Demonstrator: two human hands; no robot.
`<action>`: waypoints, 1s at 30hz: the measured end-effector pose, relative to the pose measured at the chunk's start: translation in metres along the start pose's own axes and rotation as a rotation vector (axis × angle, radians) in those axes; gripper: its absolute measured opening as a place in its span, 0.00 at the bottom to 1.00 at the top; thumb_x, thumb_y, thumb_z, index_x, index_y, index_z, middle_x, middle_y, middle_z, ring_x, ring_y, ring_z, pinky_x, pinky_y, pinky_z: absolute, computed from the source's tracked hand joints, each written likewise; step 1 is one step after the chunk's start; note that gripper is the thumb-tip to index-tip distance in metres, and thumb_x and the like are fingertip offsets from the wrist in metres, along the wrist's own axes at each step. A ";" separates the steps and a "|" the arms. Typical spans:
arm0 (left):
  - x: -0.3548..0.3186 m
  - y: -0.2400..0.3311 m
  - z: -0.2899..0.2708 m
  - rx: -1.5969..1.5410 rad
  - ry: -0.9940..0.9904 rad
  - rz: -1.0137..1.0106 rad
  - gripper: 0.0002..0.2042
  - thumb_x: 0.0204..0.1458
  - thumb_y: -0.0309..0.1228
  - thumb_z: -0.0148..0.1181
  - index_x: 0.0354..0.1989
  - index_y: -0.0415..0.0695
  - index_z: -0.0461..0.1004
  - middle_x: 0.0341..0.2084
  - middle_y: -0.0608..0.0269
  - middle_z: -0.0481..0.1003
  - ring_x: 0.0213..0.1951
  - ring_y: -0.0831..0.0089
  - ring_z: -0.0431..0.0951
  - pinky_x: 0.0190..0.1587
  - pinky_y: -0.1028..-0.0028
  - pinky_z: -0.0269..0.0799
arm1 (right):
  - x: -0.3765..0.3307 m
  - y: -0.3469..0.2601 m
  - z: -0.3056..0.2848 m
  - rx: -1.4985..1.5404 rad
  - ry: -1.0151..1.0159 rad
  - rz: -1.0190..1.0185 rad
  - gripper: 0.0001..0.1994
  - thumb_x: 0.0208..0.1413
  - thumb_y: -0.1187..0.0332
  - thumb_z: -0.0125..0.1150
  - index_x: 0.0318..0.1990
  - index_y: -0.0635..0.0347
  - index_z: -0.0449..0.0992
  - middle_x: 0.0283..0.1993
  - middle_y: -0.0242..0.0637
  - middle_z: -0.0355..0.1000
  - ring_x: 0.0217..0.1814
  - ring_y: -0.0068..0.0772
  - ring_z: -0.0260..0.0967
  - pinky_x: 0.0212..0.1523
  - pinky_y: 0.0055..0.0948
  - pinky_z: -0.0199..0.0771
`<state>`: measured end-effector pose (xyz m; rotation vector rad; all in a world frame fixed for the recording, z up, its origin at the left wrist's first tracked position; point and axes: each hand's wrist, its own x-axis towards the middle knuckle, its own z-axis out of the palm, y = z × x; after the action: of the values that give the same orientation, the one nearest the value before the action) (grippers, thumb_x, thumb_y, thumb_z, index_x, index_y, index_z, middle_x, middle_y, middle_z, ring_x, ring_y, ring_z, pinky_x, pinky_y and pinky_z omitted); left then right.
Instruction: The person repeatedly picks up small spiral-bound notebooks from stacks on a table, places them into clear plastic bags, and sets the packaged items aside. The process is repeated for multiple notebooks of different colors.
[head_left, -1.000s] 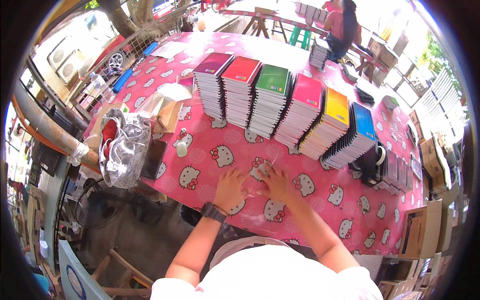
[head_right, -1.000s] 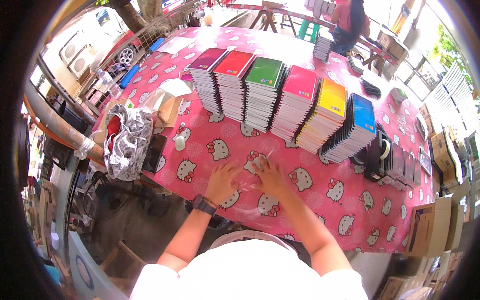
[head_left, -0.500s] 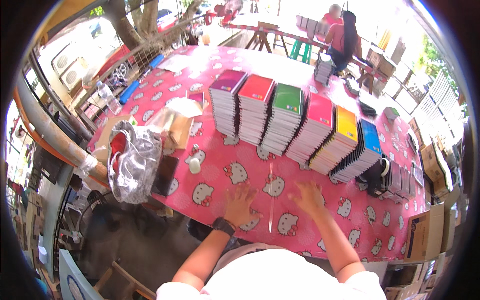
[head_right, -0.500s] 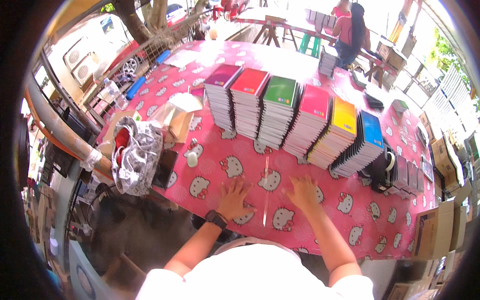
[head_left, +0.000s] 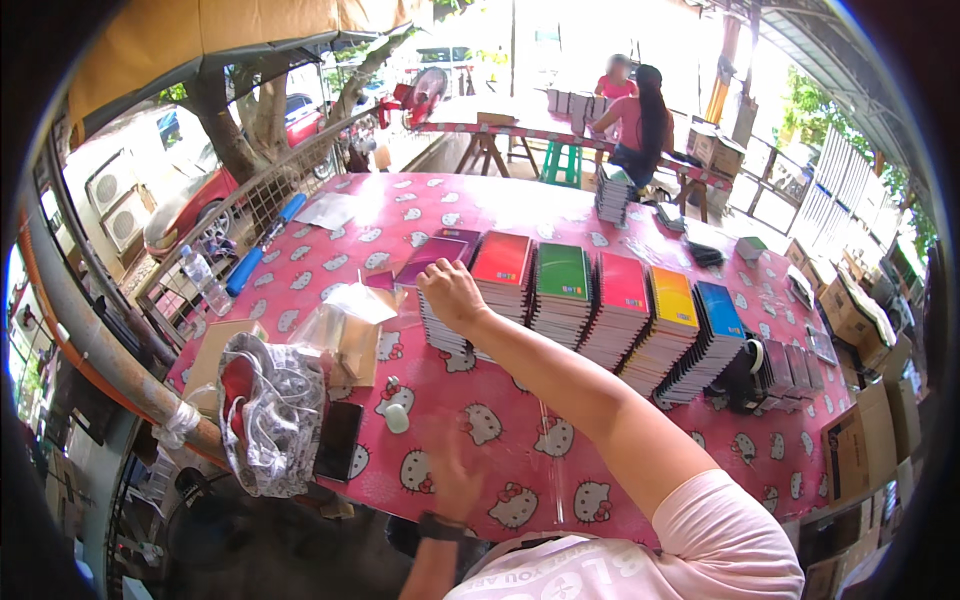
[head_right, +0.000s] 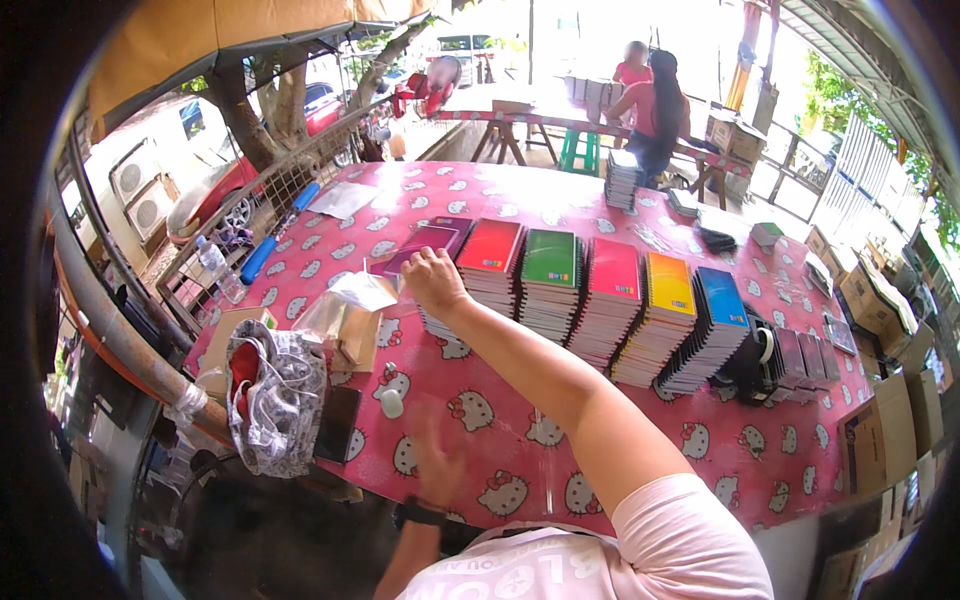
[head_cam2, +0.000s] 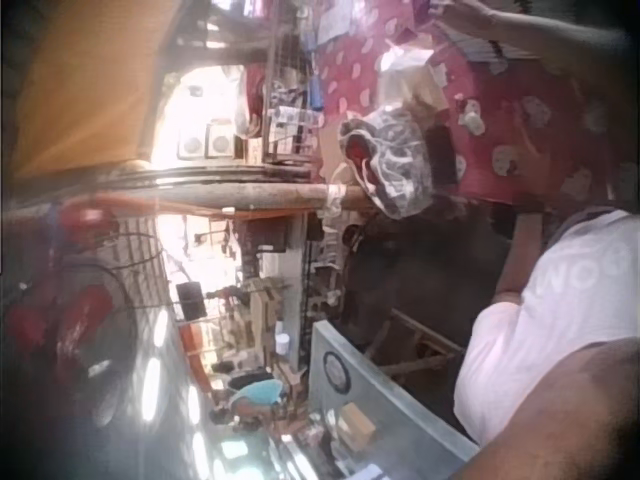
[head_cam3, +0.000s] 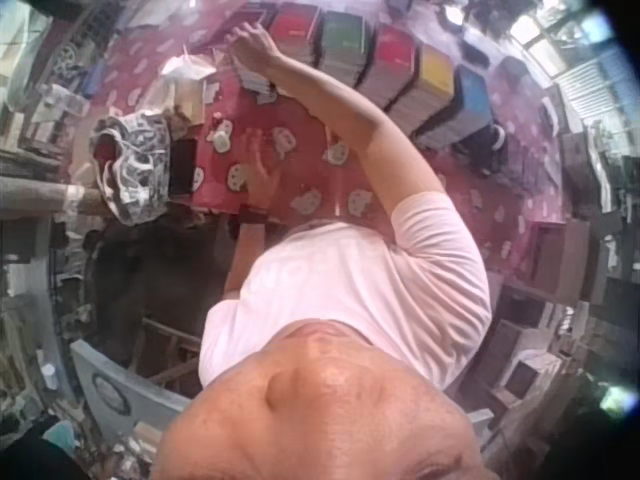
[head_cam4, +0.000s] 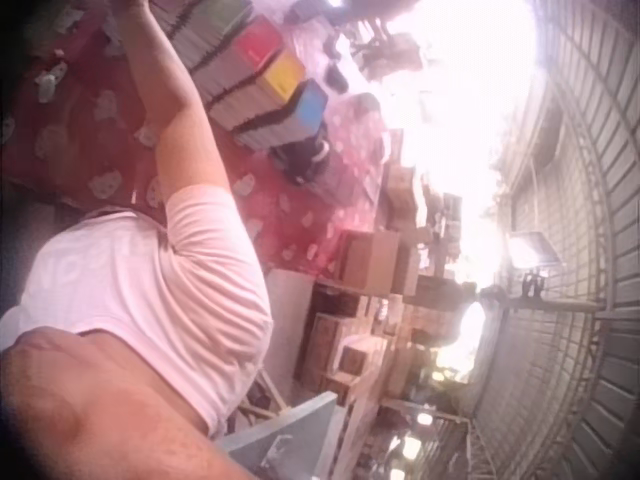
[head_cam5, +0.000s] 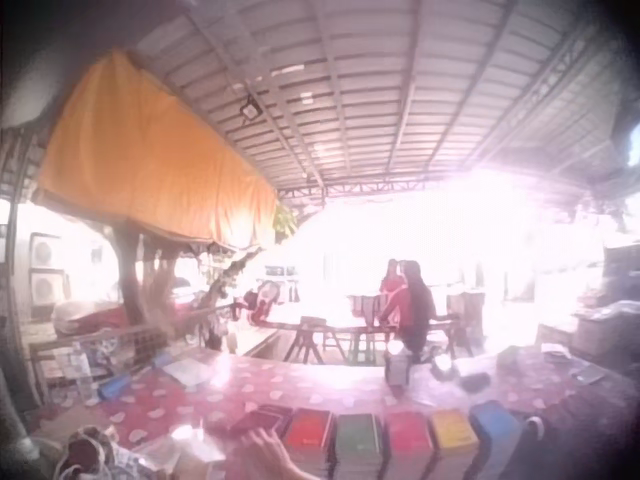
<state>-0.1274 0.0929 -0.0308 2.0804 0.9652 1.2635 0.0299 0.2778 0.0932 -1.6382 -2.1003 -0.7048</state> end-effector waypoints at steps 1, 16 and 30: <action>0.015 0.004 -0.015 -0.042 0.117 -0.046 0.32 0.46 0.34 0.62 0.58 0.35 0.58 0.62 0.46 0.50 0.62 0.51 0.52 0.62 0.56 0.47 | -0.009 -0.005 -0.010 0.071 0.007 -0.008 0.06 0.50 0.69 0.53 0.33 0.59 0.74 0.36 0.36 0.72 0.45 0.34 0.67 0.46 0.36 0.66; -0.005 -0.044 0.052 -0.162 0.023 -0.184 0.16 0.42 0.25 0.60 0.43 0.41 0.71 0.36 0.56 0.70 0.45 0.60 0.67 0.48 0.63 0.62 | -0.031 0.042 -0.027 0.164 0.031 0.176 0.18 0.45 0.65 0.61 0.45 0.58 0.72 0.46 0.38 0.68 0.53 0.42 0.61 0.48 0.41 0.64; -0.062 0.014 0.077 0.381 -0.559 -0.033 0.23 0.42 0.36 0.61 0.50 0.48 0.68 0.53 0.59 0.63 0.53 0.55 0.62 0.53 0.53 0.58 | -0.381 0.112 -0.127 0.482 -0.638 0.538 0.24 0.37 0.63 0.69 0.46 0.52 0.75 0.51 0.40 0.69 0.54 0.45 0.64 0.52 0.45 0.65</action>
<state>-0.0732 0.0304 -0.0871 2.4922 1.0152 0.4420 0.2310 -0.0726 -0.0098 -2.1458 -1.8164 0.5190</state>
